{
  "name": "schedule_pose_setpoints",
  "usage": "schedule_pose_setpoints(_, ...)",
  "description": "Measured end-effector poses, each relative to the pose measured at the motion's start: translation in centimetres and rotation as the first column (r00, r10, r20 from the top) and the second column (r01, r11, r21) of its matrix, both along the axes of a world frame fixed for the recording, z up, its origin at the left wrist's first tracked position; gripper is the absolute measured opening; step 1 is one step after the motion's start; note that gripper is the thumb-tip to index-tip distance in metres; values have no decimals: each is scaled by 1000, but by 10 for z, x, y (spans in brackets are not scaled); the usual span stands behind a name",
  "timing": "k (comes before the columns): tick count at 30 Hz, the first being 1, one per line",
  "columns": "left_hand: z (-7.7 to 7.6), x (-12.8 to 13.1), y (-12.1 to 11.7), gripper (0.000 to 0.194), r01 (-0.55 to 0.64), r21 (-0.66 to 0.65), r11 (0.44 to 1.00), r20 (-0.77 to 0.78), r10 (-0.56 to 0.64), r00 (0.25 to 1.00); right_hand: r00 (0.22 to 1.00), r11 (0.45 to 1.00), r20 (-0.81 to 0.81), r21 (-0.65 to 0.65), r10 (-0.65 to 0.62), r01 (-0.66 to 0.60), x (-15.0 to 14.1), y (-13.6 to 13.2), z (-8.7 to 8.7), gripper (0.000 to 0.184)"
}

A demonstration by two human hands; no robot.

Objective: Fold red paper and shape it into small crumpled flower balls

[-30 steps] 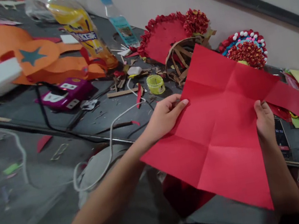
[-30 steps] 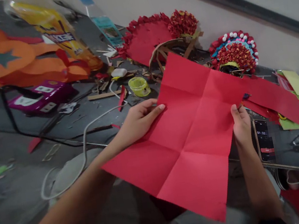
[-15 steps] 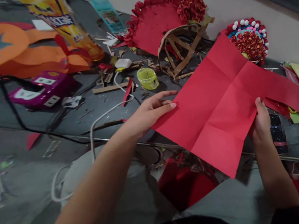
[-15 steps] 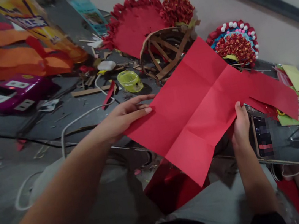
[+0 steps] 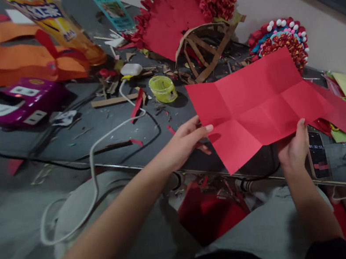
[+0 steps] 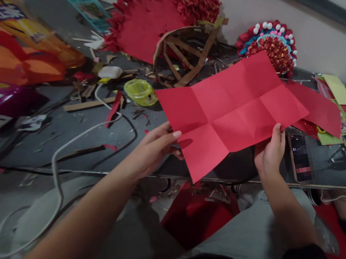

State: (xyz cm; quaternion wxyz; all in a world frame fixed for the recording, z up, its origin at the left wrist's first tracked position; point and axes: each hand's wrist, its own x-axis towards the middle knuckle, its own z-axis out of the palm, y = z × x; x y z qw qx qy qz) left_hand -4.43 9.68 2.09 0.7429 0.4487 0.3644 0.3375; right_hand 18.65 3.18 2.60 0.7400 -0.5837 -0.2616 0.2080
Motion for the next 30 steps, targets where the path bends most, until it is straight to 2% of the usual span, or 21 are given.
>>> schedule_pose_setpoints(4,0,4,-7,46,-16,3,1000,-8,16,1000,997,1000,-81,20,7,-5,-4,-2,3,42)
schedule_pose_setpoints(7,-5,6,-7,31,-105,2,994,-37,105,994,993,998,-117,64,20,-13,-6,-2,3,36)
schedule_pose_setpoints(9,-8,6,-5,26,-182,6,983,-49,182,982,998,995,-67,99,16,-9,0,0,3,33)
schedule_pose_setpoints(13,-6,-2,3,20,-283,0,959,-20,283,959,995,994,96,111,-9,-2,35,4,10,35)
schedule_pose_setpoints(16,-1,-13,10,18,-314,-5,949,-10,314,949,993,997,117,65,34,-42,67,1,20,40)
schedule_pose_setpoints(19,1,-24,16,15,-271,31,962,-69,272,960,972,990,186,-28,144,-141,83,-7,31,52)
schedule_pose_setpoints(21,0,-28,19,15,-217,70,974,-106,224,969,951,978,230,-74,209,-197,84,-14,34,49)
schedule_pose_setpoints(25,-4,-32,22,17,-204,145,968,-145,224,964,938,965,227,-65,263,-255,80,-22,33,48)
schedule_pose_setpoints(27,-5,-33,23,17,-213,134,968,-170,234,957,925,958,249,-67,287,-279,80,-26,31,51)
schedule_pose_setpoints(30,-1,-35,23,18,-211,72,975,-203,221,954,861,954,414,-166,296,-249,84,-30,30,39)
